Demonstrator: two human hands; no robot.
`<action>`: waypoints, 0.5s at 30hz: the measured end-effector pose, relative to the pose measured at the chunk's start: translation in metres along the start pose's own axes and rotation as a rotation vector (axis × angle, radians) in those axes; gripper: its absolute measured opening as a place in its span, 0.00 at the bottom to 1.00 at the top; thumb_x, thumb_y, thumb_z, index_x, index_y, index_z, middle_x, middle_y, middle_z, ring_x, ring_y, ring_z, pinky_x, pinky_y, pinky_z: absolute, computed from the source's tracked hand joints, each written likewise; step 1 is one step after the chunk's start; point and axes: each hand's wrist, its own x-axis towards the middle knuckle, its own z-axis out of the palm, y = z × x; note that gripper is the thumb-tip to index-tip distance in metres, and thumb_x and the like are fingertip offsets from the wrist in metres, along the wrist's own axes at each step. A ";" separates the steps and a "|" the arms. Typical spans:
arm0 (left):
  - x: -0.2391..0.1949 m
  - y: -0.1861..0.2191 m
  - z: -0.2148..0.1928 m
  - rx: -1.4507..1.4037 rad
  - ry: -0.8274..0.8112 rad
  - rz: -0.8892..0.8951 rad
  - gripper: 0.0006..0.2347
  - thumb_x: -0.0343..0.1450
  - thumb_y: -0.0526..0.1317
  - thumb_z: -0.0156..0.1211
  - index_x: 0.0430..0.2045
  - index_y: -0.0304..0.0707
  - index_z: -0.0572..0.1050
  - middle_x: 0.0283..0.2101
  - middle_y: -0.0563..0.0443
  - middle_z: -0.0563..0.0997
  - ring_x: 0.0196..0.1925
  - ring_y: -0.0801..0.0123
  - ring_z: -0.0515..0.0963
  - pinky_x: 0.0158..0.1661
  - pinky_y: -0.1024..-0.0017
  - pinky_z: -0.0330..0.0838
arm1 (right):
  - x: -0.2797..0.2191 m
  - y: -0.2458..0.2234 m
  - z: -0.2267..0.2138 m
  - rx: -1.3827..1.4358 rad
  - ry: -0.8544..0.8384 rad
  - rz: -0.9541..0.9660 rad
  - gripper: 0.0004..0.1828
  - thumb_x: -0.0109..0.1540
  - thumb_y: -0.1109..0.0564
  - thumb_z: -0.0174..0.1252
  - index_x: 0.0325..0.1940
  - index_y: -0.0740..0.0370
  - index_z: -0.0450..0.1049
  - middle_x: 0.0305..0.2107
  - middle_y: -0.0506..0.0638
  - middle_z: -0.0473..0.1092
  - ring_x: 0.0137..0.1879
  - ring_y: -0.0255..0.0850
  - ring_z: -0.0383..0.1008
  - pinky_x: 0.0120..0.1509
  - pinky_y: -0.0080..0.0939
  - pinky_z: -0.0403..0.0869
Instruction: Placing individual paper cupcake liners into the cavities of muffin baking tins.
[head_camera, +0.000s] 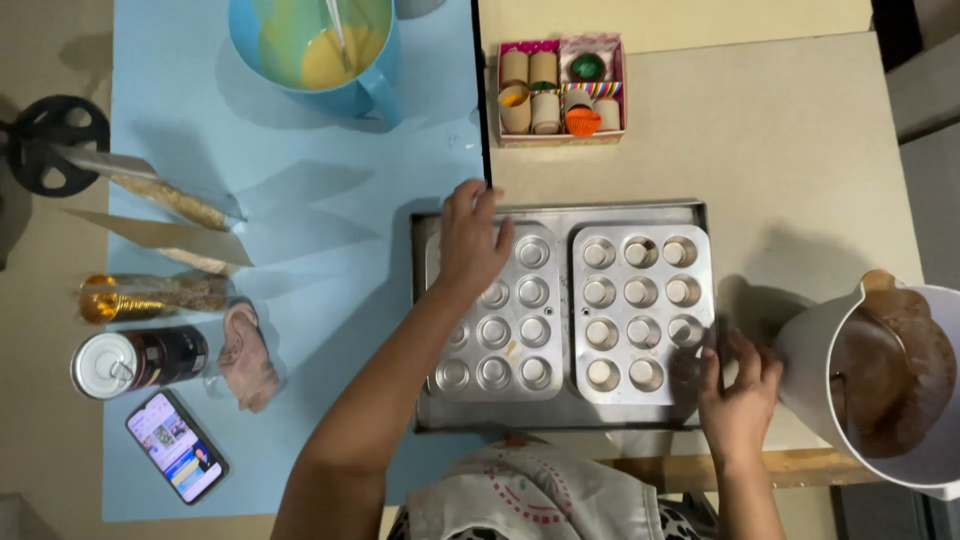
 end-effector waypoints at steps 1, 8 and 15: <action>0.019 -0.006 0.016 -0.003 0.002 0.007 0.14 0.70 0.37 0.61 0.50 0.36 0.74 0.55 0.40 0.67 0.57 0.46 0.70 0.58 0.54 0.67 | 0.000 -0.001 -0.002 0.001 0.007 0.001 0.26 0.69 0.48 0.56 0.69 0.62 0.69 0.58 0.68 0.61 0.63 0.66 0.66 0.67 0.64 0.66; 0.102 -0.041 0.097 -0.041 -0.012 -0.231 0.21 0.68 0.35 0.62 0.57 0.44 0.68 0.64 0.30 0.59 0.54 0.34 0.72 0.48 0.49 0.75 | 0.000 0.018 0.003 -0.056 0.109 -0.048 0.27 0.68 0.49 0.58 0.68 0.62 0.72 0.58 0.67 0.64 0.62 0.62 0.69 0.63 0.62 0.69; 0.103 -0.071 0.122 -0.141 -0.089 -0.292 0.07 0.71 0.39 0.61 0.39 0.40 0.73 0.60 0.35 0.67 0.46 0.41 0.79 0.30 0.49 0.77 | 0.025 -0.028 0.010 0.142 0.048 -0.054 0.23 0.68 0.49 0.57 0.65 0.61 0.72 0.58 0.61 0.64 0.63 0.53 0.69 0.68 0.52 0.68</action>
